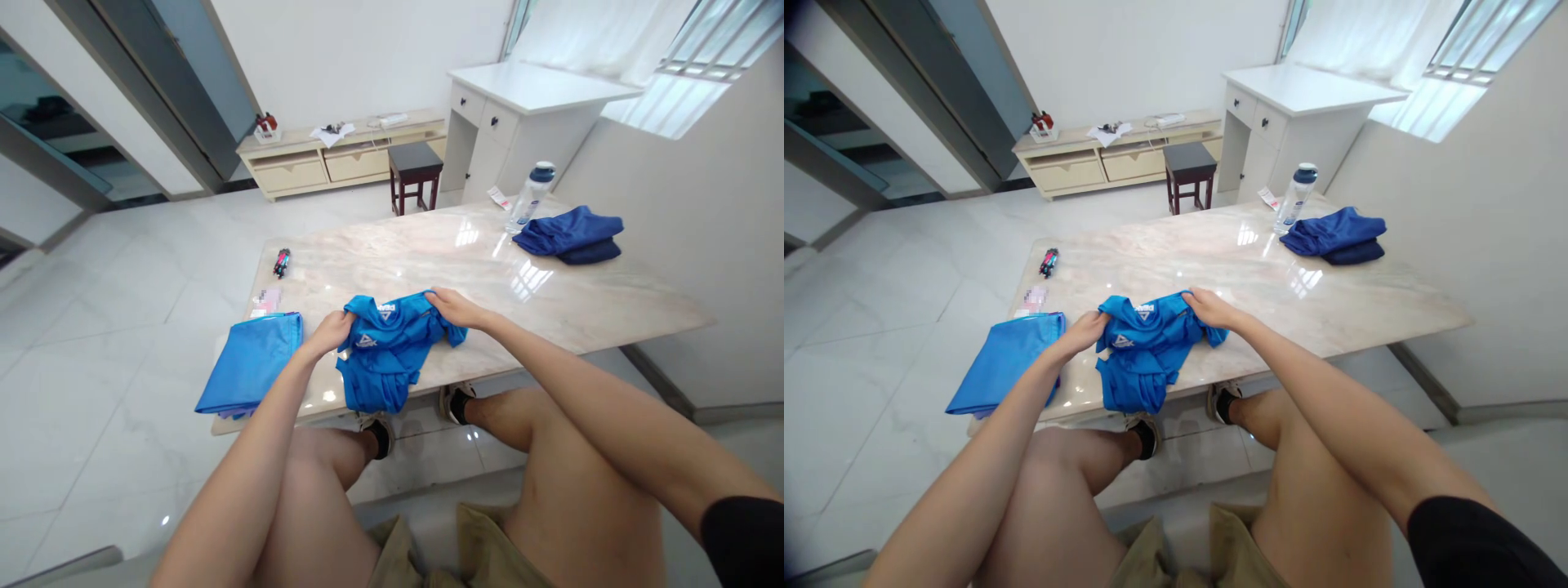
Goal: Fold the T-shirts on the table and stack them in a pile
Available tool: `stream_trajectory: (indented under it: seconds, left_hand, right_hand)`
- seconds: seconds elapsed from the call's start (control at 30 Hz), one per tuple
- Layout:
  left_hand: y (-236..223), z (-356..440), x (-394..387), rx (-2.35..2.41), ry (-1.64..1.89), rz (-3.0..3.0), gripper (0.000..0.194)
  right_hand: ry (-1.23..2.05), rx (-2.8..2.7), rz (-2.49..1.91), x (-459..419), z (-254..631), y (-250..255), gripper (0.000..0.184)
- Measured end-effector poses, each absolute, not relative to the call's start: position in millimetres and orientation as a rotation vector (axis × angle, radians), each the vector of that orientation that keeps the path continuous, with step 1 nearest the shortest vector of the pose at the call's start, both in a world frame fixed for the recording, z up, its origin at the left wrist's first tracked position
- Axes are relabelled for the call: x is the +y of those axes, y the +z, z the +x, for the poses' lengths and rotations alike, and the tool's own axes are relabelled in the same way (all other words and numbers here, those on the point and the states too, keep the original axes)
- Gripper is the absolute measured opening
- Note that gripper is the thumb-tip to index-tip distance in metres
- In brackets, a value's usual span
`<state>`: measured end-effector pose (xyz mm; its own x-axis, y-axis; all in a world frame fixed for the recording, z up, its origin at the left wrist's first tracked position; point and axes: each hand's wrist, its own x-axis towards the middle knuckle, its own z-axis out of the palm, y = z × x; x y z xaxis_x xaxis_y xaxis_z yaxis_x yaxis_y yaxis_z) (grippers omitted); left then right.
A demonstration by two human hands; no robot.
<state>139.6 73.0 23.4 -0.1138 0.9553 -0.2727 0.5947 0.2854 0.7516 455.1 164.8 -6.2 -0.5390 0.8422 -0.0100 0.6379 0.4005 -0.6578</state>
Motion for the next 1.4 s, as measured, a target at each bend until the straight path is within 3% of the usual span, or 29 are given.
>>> stream_trajectory:
  seconds: [0.17, 0.37, 0.5, 0.6, 0.7, 0.97, 1.13, 1.27, 1.4]
  left_hand:
    - [5, 135, 70, 1.703, 0.206, 1.614, 0.038]
    - [-7, 128, 70, 1.703, 0.108, 1.642, 0.046]
    - [-12, 134, 64, 1.553, 0.068, 1.628, 0.049]
    - [-9, 147, 55, 1.383, -0.162, 1.451, 0.054]
    - [-3, 153, 52, 1.2, -0.313, 1.265, 0.047]
    - [-2, 112, 76, 1.592, 0.196, 1.594, 0.03]
    - [-11, 98, 84, 1.733, 0.506, 1.611, 0.031]
    - [-18, 94, 86, 1.9, 0.744, 1.349, 0.041]
    - [-25, 99, 88, 1.73, 1.043, 1.018, 0.052]
  right_hand:
    - [0.77, -2.762, -1.231, 157, 436, -29, 0.029]
    - [0.653, -2.96, -1.14, 149, 415, -41, 0.038]
    - [0.799, -3.064, -1.12, 144, 418, -36, 0.04]
    - [1.11, -3.199, -1.051, 144, 430, -36, 0.034]
    - [1.31, -3.209, -1.047, 152, 452, -37, 0.025]
    - [0.902, -2.89, -1.452, 196, 529, -16, 0.039]
    - [0.713, -2.709, -1.574, 198, 535, -11, 0.044]
    - [0.949, -2.736, -1.483, 196, 528, -14, 0.039]
    - [1.192, -2.566, -1.455, 192, 528, -11, 0.049]
